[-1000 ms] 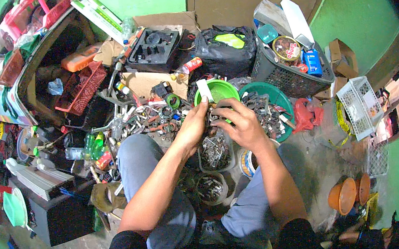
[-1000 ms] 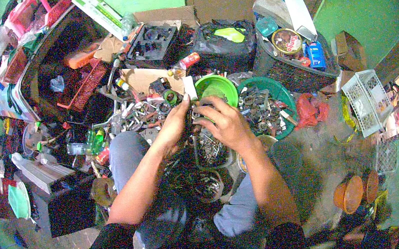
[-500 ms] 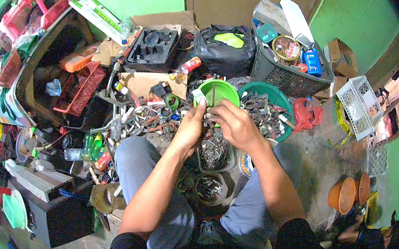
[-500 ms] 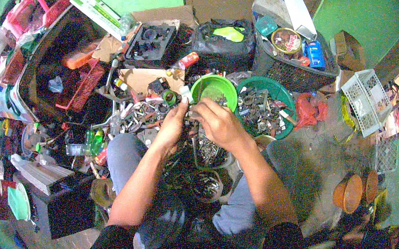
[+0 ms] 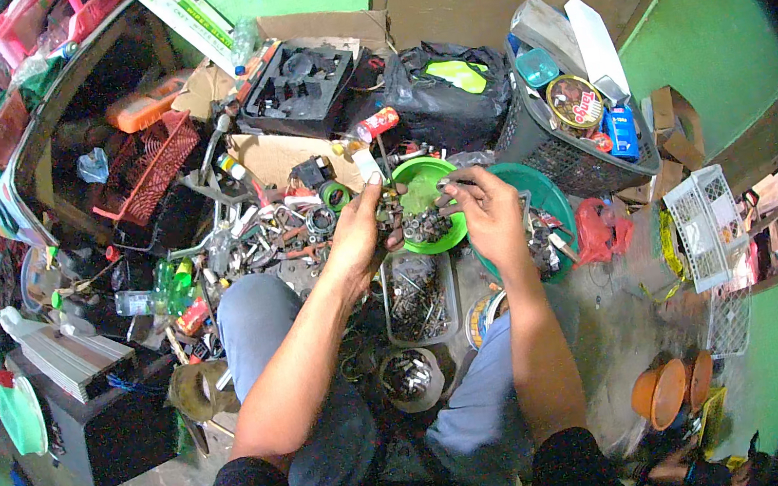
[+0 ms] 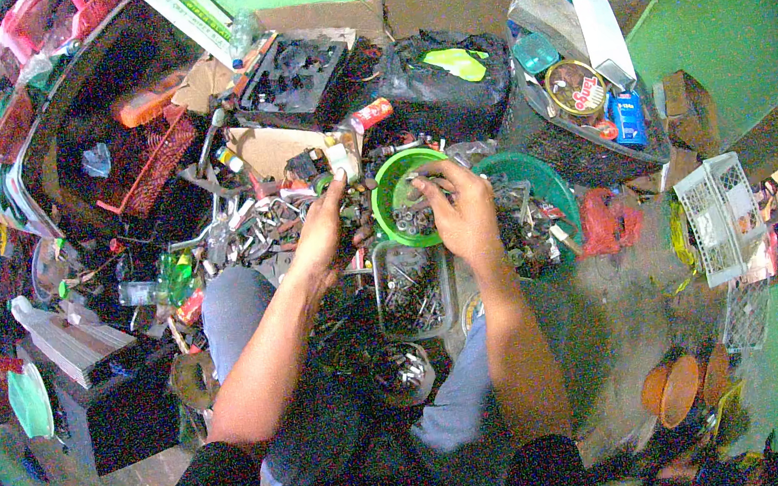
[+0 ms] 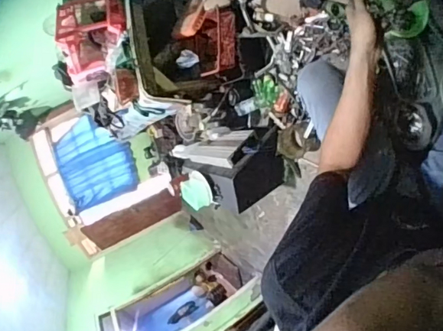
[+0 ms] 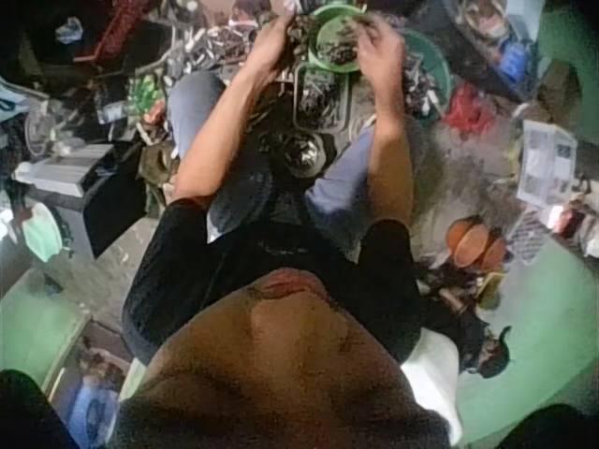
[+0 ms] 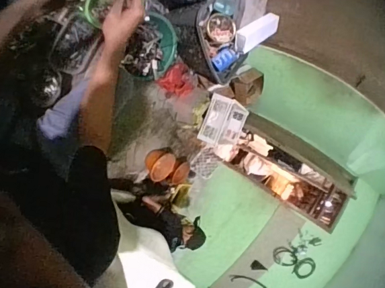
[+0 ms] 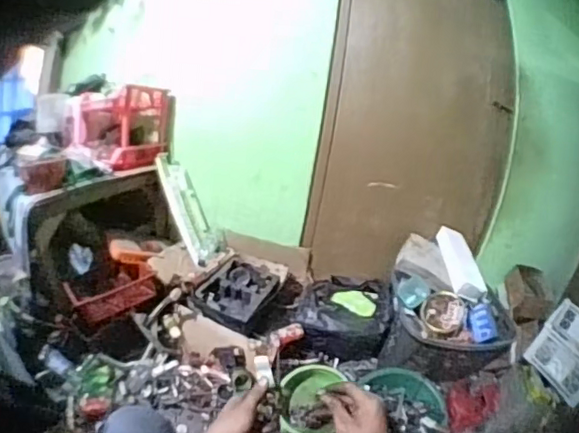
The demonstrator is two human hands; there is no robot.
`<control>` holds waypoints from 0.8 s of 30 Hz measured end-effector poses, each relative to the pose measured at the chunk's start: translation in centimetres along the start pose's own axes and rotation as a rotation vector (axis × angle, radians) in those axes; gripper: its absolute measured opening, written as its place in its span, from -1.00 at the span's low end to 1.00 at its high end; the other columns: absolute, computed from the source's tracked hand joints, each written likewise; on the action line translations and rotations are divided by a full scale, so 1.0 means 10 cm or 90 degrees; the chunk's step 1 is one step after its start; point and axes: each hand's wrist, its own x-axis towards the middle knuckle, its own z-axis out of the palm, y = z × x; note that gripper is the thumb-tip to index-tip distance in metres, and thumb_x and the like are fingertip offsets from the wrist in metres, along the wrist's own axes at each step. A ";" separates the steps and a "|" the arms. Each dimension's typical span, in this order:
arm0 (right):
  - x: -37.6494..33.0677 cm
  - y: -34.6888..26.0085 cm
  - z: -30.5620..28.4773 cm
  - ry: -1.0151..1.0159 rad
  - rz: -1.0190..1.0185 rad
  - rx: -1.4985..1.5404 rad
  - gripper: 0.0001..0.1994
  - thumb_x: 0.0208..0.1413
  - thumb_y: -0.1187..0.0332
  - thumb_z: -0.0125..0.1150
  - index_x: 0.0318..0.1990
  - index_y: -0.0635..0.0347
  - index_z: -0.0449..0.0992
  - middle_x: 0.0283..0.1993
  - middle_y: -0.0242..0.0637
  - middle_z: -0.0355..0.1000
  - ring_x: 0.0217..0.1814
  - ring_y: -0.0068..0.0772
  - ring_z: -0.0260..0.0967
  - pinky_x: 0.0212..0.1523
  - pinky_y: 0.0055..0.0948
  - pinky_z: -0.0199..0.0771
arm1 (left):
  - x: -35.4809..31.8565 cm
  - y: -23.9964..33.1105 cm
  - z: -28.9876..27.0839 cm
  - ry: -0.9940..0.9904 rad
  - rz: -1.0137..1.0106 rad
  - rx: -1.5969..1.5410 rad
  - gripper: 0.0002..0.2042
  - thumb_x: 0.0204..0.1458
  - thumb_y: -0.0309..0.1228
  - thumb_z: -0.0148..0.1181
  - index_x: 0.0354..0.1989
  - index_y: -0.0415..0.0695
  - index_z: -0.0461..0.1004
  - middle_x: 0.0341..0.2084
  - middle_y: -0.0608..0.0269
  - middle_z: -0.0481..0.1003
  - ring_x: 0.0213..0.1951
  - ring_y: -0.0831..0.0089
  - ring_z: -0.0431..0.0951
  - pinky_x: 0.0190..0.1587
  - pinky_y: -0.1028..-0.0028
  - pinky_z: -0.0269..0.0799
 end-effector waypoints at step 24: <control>0.21 0.41 0.36 -0.111 0.037 0.016 -0.78 0.19 0.28 0.19 -0.29 0.30 0.53 -0.45 -0.32 0.48 -0.38 -0.57 0.39 -0.28 -0.49 0.39 | 0.18 -0.11 -0.34 -0.143 -0.179 -0.043 -0.65 0.23 -0.12 -0.11 -0.23 -0.17 0.45 -0.56 0.28 0.44 -0.57 0.48 0.41 -0.54 0.49 0.30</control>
